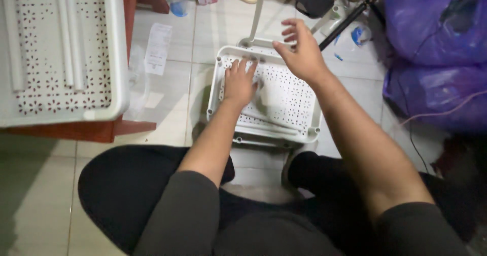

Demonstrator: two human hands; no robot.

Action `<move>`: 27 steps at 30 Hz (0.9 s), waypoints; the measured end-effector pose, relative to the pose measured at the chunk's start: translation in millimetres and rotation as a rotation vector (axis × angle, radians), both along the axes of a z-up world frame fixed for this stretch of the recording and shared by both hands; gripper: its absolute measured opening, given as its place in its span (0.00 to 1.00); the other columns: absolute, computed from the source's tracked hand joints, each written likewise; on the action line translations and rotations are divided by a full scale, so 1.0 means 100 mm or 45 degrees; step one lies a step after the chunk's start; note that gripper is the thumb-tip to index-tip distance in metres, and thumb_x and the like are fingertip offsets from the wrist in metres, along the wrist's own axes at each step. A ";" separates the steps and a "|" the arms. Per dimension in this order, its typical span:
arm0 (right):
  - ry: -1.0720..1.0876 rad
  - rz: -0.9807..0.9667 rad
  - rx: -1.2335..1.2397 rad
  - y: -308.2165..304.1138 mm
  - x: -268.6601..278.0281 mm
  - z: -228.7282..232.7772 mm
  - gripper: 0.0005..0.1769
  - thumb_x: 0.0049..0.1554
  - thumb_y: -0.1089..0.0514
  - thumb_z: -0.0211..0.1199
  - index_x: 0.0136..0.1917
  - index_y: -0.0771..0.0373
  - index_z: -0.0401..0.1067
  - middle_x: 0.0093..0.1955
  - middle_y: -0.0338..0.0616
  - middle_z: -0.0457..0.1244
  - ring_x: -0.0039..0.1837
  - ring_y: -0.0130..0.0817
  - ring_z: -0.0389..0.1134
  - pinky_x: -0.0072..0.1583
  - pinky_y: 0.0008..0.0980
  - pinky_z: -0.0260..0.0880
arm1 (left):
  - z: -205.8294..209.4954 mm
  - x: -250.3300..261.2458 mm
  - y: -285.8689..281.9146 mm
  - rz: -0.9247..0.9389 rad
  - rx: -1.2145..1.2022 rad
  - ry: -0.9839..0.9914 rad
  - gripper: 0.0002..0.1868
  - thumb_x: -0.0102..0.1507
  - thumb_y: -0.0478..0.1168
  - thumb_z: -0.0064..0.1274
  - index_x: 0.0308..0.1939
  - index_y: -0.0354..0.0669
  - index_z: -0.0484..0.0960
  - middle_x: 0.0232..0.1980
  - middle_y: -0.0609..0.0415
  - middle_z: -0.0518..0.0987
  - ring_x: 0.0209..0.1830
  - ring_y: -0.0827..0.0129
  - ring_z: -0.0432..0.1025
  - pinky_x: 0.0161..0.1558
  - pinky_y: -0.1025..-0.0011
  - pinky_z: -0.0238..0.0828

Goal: The person disassembles a white plastic rolling cart by removing the vertical support poles and separating the perforated trays. They then place the removed poles inside one of the trays and set the components aside.

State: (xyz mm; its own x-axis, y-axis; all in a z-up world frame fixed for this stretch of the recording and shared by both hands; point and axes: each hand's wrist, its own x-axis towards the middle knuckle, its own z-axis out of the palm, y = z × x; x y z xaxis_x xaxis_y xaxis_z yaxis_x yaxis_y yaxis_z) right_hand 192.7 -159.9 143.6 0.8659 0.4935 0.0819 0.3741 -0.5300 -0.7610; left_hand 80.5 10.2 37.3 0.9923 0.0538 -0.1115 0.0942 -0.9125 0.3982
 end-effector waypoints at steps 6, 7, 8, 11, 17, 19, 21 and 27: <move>-0.093 -0.026 0.085 0.41 0.33 -0.24 0.34 0.62 0.54 0.73 0.76 0.58 0.62 0.66 0.49 0.61 0.64 0.38 0.66 0.61 0.37 0.70 | -0.07 -0.08 -0.07 -0.064 0.117 0.425 0.52 0.59 0.71 0.51 0.81 0.64 0.47 0.84 0.45 0.38 0.82 0.41 0.30 0.72 0.31 0.27; -0.110 -0.014 0.089 0.47 0.38 -0.30 0.33 0.62 0.54 0.73 0.76 0.58 0.62 0.66 0.49 0.62 0.64 0.38 0.66 0.62 0.37 0.70 | -0.08 -0.09 -0.07 -0.086 0.131 0.492 0.56 0.57 0.74 0.50 0.82 0.65 0.44 0.85 0.46 0.34 0.83 0.41 0.25 0.72 0.30 0.23; -0.128 0.009 0.179 0.54 0.43 -0.36 0.31 0.64 0.55 0.72 0.75 0.60 0.62 0.67 0.49 0.62 0.66 0.38 0.66 0.64 0.38 0.69 | -0.09 -0.09 -0.08 -0.088 0.131 0.522 0.56 0.57 0.75 0.49 0.82 0.65 0.42 0.85 0.48 0.31 0.83 0.43 0.22 0.73 0.30 0.20; -0.031 0.072 0.502 0.71 0.55 -0.56 0.23 0.69 0.57 0.67 0.72 0.63 0.63 0.67 0.46 0.63 0.69 0.36 0.65 0.70 0.37 0.66 | -0.14 -0.10 -0.08 -0.096 0.124 0.563 0.58 0.56 0.79 0.47 0.82 0.66 0.40 0.85 0.51 0.26 0.83 0.46 0.17 0.73 0.31 0.14; 0.366 0.102 0.772 0.92 0.74 -0.81 0.13 0.74 0.51 0.55 0.52 0.61 0.66 0.49 0.36 0.63 0.55 0.24 0.61 0.61 0.27 0.61 | -0.19 -0.12 -0.03 -0.095 0.060 0.528 0.64 0.50 0.82 0.50 0.82 0.67 0.41 0.85 0.52 0.27 0.83 0.47 0.17 0.73 0.33 0.12; 0.400 0.045 0.765 0.99 0.77 -0.86 0.17 0.73 0.49 0.56 0.45 0.59 0.62 0.41 0.33 0.57 0.46 0.22 0.56 0.52 0.26 0.58 | -0.18 -0.12 -0.03 -0.086 0.063 0.525 0.65 0.49 0.83 0.51 0.82 0.67 0.41 0.85 0.51 0.27 0.83 0.47 0.17 0.74 0.33 0.12; 0.412 0.011 0.773 1.02 0.81 -0.87 0.21 0.72 0.49 0.58 0.39 0.58 0.60 0.36 0.31 0.55 0.42 0.21 0.52 0.46 0.27 0.54 | -0.17 -0.11 -0.04 -0.086 0.057 0.540 0.66 0.49 0.83 0.51 0.82 0.67 0.42 0.85 0.52 0.27 0.83 0.47 0.17 0.74 0.32 0.13; 0.436 -0.019 0.705 1.09 0.90 -0.80 0.30 0.68 0.53 0.61 0.26 0.59 0.56 0.26 0.29 0.51 0.32 0.22 0.46 0.36 0.30 0.46 | -0.16 -0.10 -0.04 -0.098 0.103 0.557 0.67 0.48 0.83 0.53 0.82 0.68 0.40 0.85 0.52 0.26 0.83 0.46 0.18 0.74 0.32 0.14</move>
State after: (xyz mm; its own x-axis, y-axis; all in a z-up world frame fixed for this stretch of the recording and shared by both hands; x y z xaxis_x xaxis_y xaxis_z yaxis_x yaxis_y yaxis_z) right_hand 282.4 -51.3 64.0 0.8945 0.4454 0.0392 0.0578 -0.0282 -0.9979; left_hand 70.6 6.6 21.6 0.8541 0.0074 -0.5200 0.1685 -0.9499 0.2632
